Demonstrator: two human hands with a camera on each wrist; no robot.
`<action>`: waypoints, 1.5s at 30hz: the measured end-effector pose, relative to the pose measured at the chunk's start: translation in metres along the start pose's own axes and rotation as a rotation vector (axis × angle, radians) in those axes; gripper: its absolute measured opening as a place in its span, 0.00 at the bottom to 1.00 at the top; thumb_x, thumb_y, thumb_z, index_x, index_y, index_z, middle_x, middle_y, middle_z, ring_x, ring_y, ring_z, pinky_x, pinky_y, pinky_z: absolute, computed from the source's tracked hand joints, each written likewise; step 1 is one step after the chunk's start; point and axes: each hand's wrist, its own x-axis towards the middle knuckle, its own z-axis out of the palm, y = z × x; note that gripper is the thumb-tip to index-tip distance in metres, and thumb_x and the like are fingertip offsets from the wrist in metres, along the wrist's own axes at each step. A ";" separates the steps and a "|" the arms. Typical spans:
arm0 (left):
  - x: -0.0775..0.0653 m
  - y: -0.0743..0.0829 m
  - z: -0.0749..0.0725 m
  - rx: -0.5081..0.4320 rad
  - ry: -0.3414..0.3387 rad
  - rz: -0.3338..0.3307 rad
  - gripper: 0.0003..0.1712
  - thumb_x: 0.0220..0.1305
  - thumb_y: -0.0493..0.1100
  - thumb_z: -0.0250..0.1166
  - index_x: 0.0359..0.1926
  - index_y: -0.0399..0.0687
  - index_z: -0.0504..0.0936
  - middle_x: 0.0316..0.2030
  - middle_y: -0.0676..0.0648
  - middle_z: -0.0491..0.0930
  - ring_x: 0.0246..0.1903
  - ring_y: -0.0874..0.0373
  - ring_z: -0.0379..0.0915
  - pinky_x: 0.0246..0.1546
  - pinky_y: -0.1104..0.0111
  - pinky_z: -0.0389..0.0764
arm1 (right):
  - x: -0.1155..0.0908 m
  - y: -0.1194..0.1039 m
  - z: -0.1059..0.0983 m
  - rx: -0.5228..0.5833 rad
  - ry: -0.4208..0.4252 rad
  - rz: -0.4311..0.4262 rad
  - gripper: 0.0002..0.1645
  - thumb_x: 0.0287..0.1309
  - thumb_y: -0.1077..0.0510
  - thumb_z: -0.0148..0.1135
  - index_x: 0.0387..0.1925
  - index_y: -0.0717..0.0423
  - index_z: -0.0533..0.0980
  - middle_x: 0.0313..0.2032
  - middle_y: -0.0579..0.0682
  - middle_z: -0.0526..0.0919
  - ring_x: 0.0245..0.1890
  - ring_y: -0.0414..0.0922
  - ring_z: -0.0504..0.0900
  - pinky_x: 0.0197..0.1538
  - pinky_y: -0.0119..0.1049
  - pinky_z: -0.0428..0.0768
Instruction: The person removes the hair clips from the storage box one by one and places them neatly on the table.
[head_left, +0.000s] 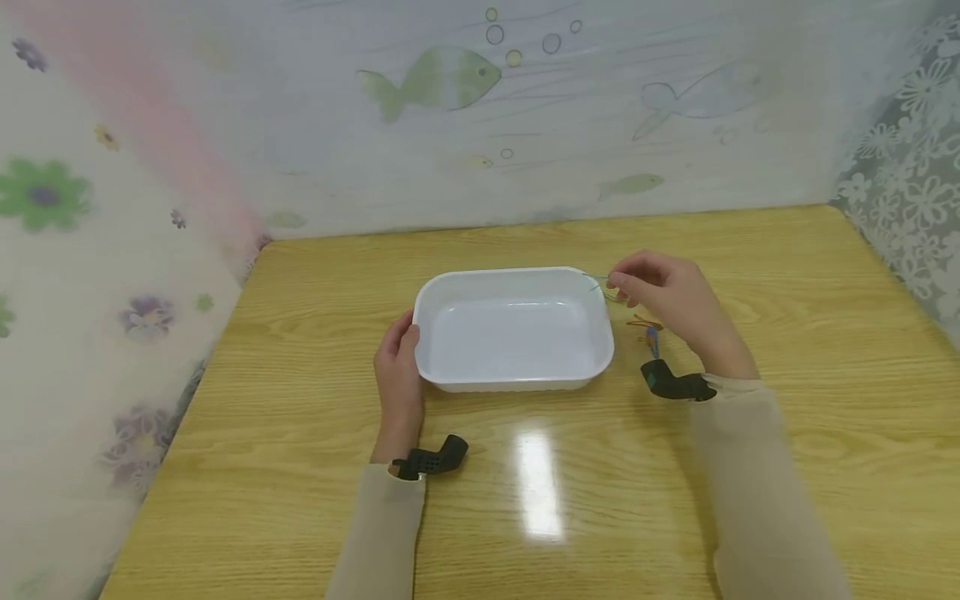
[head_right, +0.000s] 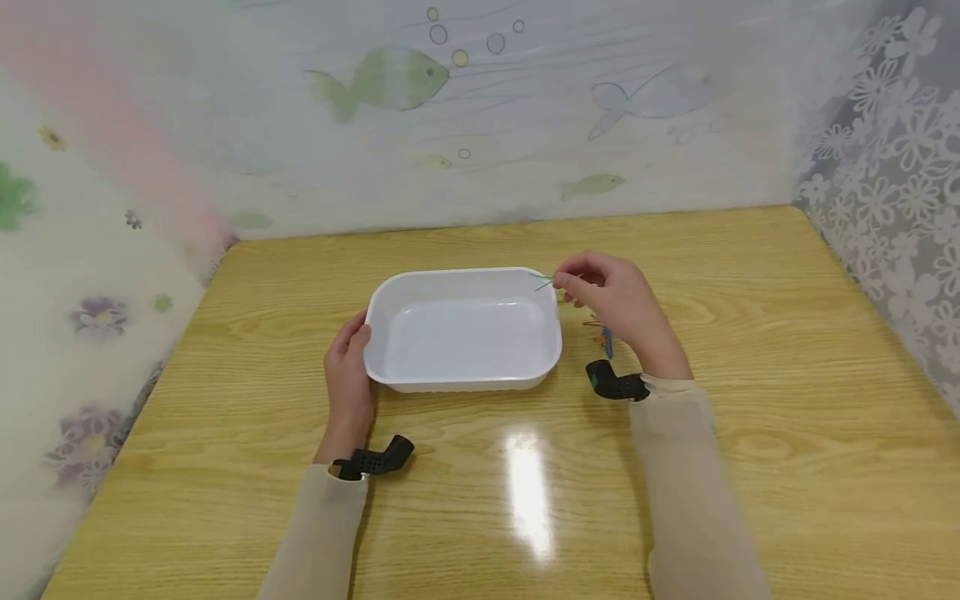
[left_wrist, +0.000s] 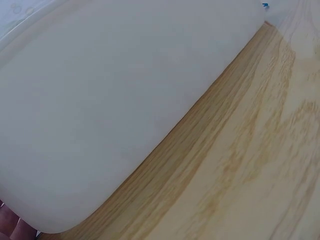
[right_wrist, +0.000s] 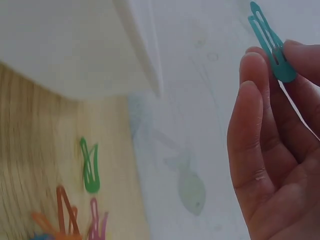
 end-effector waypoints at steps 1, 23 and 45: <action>0.000 0.000 0.000 -0.005 -0.001 0.001 0.17 0.64 0.49 0.51 0.51 0.54 0.75 0.48 0.56 0.75 0.45 0.61 0.72 0.46 0.67 0.72 | 0.000 0.002 -0.003 0.006 0.009 -0.003 0.19 0.57 0.47 0.56 0.41 0.57 0.75 0.33 0.53 0.79 0.34 0.46 0.76 0.36 0.32 0.76; -0.007 0.015 0.001 -0.038 -0.048 0.015 0.17 0.66 0.44 0.49 0.53 0.47 0.72 0.50 0.51 0.73 0.46 0.58 0.70 0.46 0.66 0.71 | 0.004 0.062 -0.035 -0.089 0.050 0.189 0.29 0.52 0.34 0.52 0.47 0.50 0.74 0.43 0.53 0.77 0.41 0.50 0.74 0.42 0.42 0.74; -0.011 0.021 0.003 -0.022 -0.033 0.005 0.17 0.66 0.42 0.48 0.53 0.46 0.72 0.50 0.51 0.73 0.46 0.58 0.70 0.46 0.67 0.72 | -0.004 0.094 -0.049 -0.133 0.108 0.240 0.31 0.55 0.36 0.49 0.52 0.53 0.71 0.45 0.54 0.75 0.39 0.49 0.74 0.38 0.40 0.73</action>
